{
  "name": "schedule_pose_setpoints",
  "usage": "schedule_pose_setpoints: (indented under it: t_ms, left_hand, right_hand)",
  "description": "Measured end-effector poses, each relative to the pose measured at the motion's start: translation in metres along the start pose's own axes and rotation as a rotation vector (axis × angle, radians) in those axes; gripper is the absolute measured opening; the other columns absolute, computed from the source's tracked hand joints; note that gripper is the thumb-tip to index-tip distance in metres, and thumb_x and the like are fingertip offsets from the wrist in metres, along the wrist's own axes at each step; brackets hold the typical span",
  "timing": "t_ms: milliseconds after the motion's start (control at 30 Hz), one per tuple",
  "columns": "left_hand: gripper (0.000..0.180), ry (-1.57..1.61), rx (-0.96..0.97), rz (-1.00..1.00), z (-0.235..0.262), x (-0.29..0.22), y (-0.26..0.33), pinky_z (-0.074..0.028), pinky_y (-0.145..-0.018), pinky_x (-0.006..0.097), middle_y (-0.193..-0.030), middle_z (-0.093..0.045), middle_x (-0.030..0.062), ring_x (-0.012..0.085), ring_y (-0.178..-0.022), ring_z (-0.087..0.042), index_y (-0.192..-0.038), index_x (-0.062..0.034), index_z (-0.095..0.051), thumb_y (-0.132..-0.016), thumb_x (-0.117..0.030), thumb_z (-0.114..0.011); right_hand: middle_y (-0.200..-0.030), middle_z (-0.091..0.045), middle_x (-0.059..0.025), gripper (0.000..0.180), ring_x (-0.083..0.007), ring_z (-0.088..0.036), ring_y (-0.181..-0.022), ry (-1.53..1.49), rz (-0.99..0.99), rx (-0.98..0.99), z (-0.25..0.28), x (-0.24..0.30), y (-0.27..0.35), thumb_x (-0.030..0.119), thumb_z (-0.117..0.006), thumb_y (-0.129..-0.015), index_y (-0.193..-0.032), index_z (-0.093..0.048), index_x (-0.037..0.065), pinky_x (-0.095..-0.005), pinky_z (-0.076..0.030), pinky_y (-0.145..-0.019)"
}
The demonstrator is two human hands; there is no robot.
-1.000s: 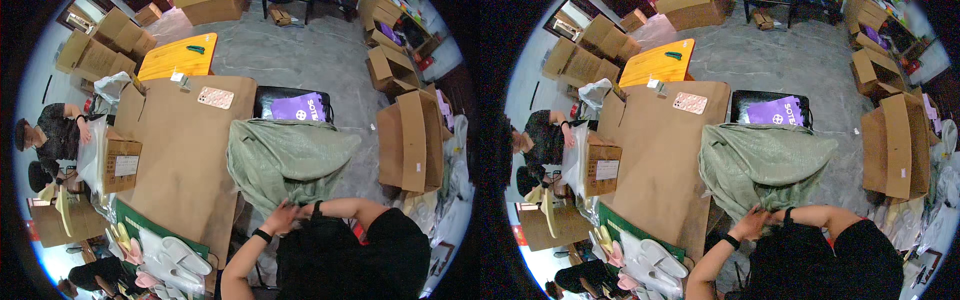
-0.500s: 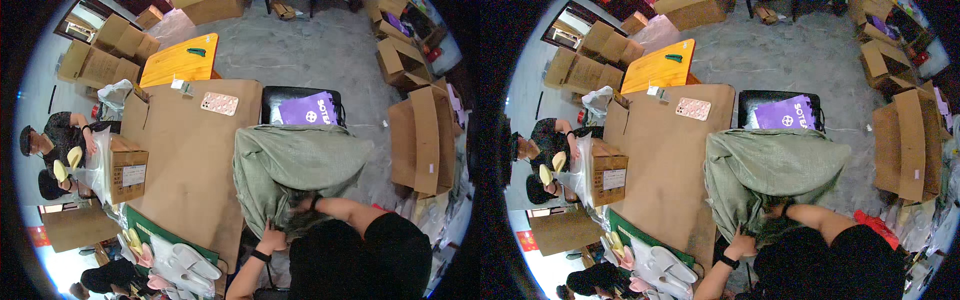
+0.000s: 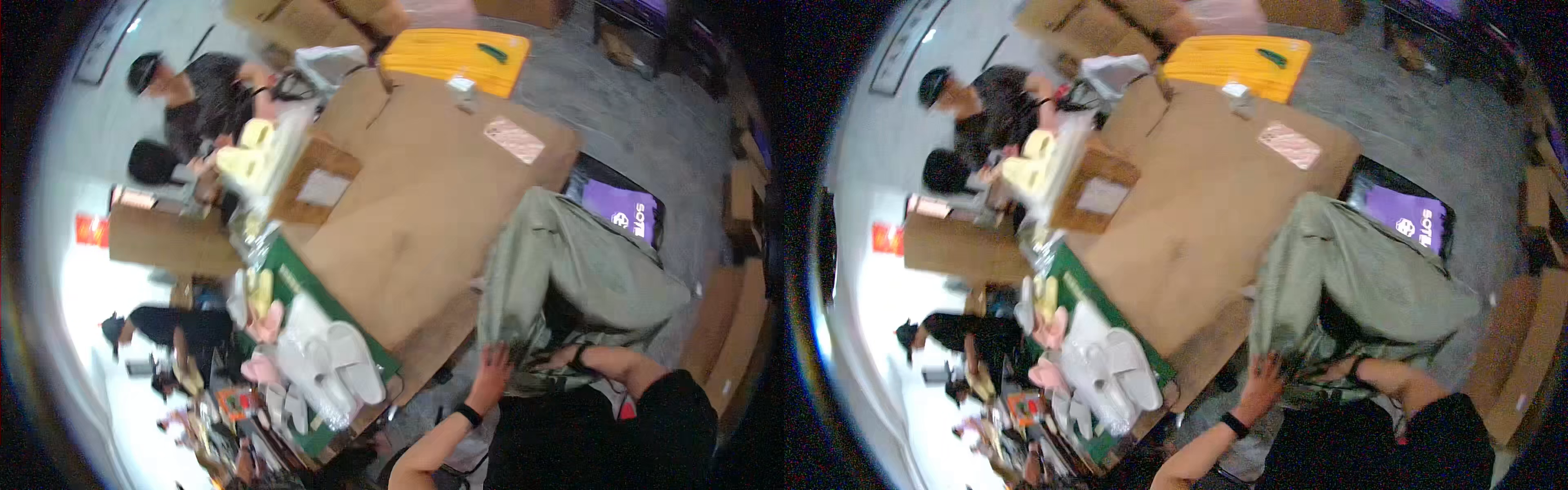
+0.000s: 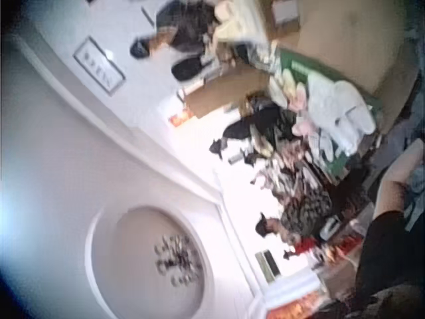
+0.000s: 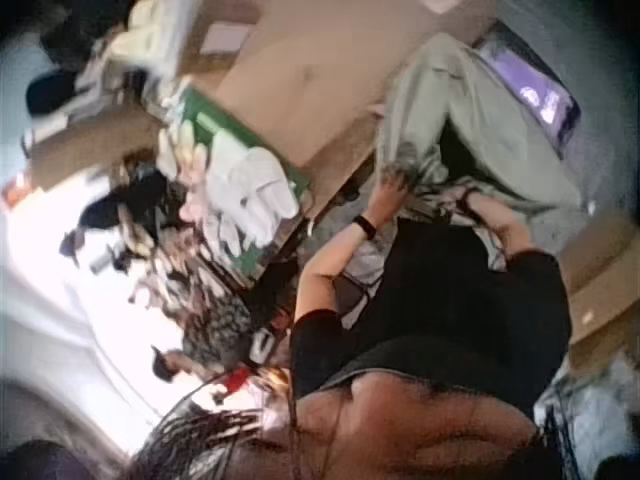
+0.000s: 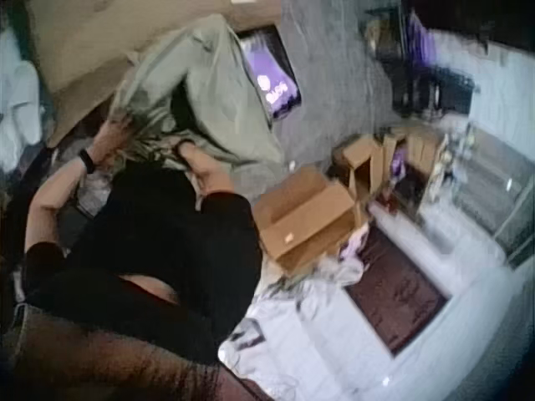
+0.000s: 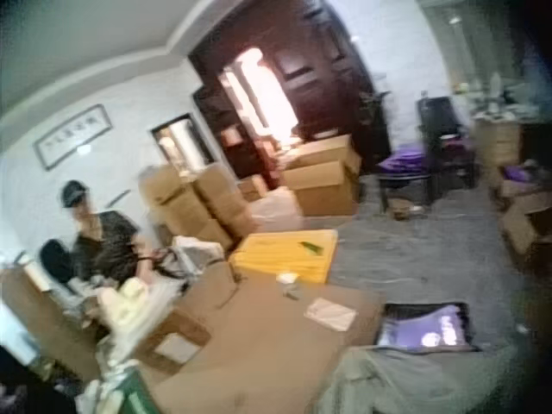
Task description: Pack manufactured slippers into plastic bags and shipping sacks.
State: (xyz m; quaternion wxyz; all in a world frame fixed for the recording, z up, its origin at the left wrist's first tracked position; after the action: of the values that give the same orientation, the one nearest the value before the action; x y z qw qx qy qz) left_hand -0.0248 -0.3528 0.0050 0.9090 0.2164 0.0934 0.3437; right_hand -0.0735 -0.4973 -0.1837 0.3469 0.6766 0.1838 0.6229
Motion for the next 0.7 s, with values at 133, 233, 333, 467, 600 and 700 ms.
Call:
schedule_pose_setpoints:
  t_ms: [133,233,333,467,600,700]
  left_hand:
    - [0.038,0.222,-0.363,-0.047,0.008,-0.020,0.022,-0.021,-0.101,0.048,-0.134,-0.031,0.0179,0.0339,-0.124,-0.027,-0.111,-0.0071,-0.051,-0.074,-0.018,-0.054]
    - [0.050,0.440,-0.164,0.111,0.008,-0.008,0.062,-0.021,-0.101,0.046,-0.137,-0.026,0.0163,0.0347,-0.125,-0.025,-0.127,-0.0140,-0.038,-0.078,-0.018,-0.051]
    - [0.041,0.721,-0.318,0.306,0.032,0.031,0.116,-0.032,-0.095,0.041,-0.127,-0.039,0.0172,0.0328,-0.115,-0.040,-0.121,-0.0085,-0.043,-0.082,-0.018,-0.050]
    - [0.027,0.866,-0.789,0.440,0.104,0.100,0.233,-0.043,-0.084,0.035,-0.104,-0.056,0.0174,0.0316,-0.097,-0.053,-0.108,-0.0025,-0.053,-0.084,-0.013,-0.051]
    - [0.027,0.836,-1.098,0.539,0.166,0.141,0.384,-0.042,-0.086,0.034,-0.110,-0.053,0.0175,0.0290,-0.099,-0.054,-0.109,-0.0014,-0.052,-0.083,-0.007,-0.051]
    - [0.034,0.827,-1.633,0.115,0.228,0.128,0.482,-0.046,-0.078,0.035,-0.120,-0.047,0.0175,0.0224,-0.089,-0.057,-0.113,-0.0010,-0.050,-0.085,-0.021,-0.048]
  right_hand:
    - [-0.130,-0.040,-0.0135,0.077,-0.0283,-0.035,-0.121,0.244,-0.537,0.099,0.034,-0.075,0.101,0.067,-0.041,-0.072,-0.128,-0.041,0.014,-0.0360,-0.028,-0.099]
    - [-0.125,-0.045,-0.0143,0.068,-0.0288,-0.040,-0.117,0.350,-0.525,0.021,0.041,-0.125,0.110,0.061,-0.044,-0.074,-0.122,-0.047,0.013,-0.0368,-0.031,-0.096]
    - [-0.117,-0.051,-0.0154,0.055,-0.0296,-0.047,-0.110,0.398,-0.537,-0.114,0.046,-0.146,0.112,0.050,-0.048,-0.075,-0.113,-0.055,0.011,-0.0379,-0.037,-0.091]
    - [-0.071,-0.058,-0.0195,0.020,-0.0349,-0.058,-0.067,0.681,-0.365,-0.551,0.081,-0.114,0.075,0.024,-0.058,-0.068,-0.070,-0.062,0.005,-0.0414,-0.048,-0.058]
    - [-0.076,-0.057,-0.0205,0.026,-0.0378,-0.056,-0.073,0.662,-0.127,-0.706,0.076,0.179,0.085,0.026,-0.053,-0.074,-0.076,-0.057,0.001,-0.0443,-0.045,-0.064]
    - [-0.089,-0.059,-0.0189,0.031,-0.0364,-0.055,-0.085,0.514,0.058,-0.720,0.049,0.318,0.060,0.029,-0.050,-0.079,-0.092,-0.057,0.001,-0.0417,-0.044,-0.074]
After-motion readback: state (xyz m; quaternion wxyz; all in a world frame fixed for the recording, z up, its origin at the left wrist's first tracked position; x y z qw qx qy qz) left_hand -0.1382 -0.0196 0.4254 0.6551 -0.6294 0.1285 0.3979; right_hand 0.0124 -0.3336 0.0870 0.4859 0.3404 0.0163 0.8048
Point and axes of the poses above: each hand's wrist, its own y-axis away from the middle knuckle, its own z-axis out of the back of the hand, x = y × z, the point moved 5 cm from there along -y, towards the middle knuckle
